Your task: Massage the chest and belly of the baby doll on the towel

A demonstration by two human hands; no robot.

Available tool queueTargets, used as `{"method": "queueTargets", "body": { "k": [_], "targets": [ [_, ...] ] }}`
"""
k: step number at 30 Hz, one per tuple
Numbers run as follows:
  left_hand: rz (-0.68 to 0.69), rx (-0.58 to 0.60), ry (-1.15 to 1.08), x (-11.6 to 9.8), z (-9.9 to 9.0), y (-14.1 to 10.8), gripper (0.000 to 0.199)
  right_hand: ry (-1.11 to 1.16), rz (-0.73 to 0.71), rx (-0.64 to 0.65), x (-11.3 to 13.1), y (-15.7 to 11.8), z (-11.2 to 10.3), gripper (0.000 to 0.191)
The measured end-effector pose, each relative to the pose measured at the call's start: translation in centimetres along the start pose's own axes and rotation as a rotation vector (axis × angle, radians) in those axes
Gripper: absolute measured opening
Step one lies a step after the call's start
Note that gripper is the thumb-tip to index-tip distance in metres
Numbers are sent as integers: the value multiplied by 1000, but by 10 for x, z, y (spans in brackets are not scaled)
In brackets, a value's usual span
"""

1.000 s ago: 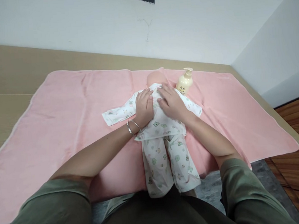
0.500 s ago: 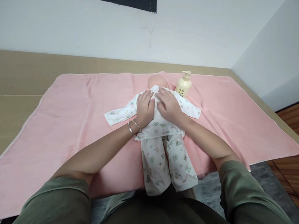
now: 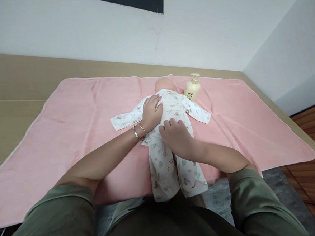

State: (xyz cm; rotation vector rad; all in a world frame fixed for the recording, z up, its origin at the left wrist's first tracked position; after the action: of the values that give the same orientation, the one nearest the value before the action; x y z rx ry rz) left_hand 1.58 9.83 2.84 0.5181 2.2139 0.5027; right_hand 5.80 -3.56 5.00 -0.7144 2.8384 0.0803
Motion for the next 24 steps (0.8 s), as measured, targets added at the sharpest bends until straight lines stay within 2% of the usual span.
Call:
{"method": "queueTargets", "body": {
  "k": [4,6,8,10,11,13,15,16,19,21,24],
  "targets": [
    [-61,59,-68,0,-3,8,43,48,-190,110,9,-1,6,25],
    [-81,56,-133,-9,-11,8,44,90,-270,111,11,-6,2,30],
    [-96,27,-252,-26,-26,4,43,119,-267,34,4,-8,-11,30],
    [-161,35,-448,-45,-40,-4,36,148,-202,-157,-10,-9,-35,23],
    [-234,93,-575,-53,-42,-10,31,166,-176,-287,-16,-12,-50,19],
    [-468,357,-880,-72,-30,-33,29,189,-215,-573,-20,-25,-79,18],
    [-806,644,-1061,-88,-18,-73,41,191,-407,-839,-7,-47,-98,16],
    [-930,754,-1125,-97,-18,-92,44,188,-533,-965,4,-62,-103,16],
    [-1187,957,-1221,-120,-25,-138,39,196,-834,-1276,33,-110,-106,21],
    [-1326,1050,-1214,-131,-29,-168,35,224,-892,-1309,51,-126,-106,26],
    [-1505,1133,-1074,-141,-34,-209,50,278,-863,-1227,73,-137,-108,29]
  ]
}}
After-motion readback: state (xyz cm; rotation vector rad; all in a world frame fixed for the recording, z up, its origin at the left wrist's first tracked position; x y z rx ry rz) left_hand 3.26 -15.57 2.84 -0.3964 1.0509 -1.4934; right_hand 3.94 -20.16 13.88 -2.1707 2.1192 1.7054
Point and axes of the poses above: each hand's wrist, its own y-axis towards the middle knuckle, its own z-axis out of the palm, x = y × z, the point moved 10 cm from there along y, towards the middle knuckle, and after that the axes turned 1 degree about x, right-handed, at the moved point
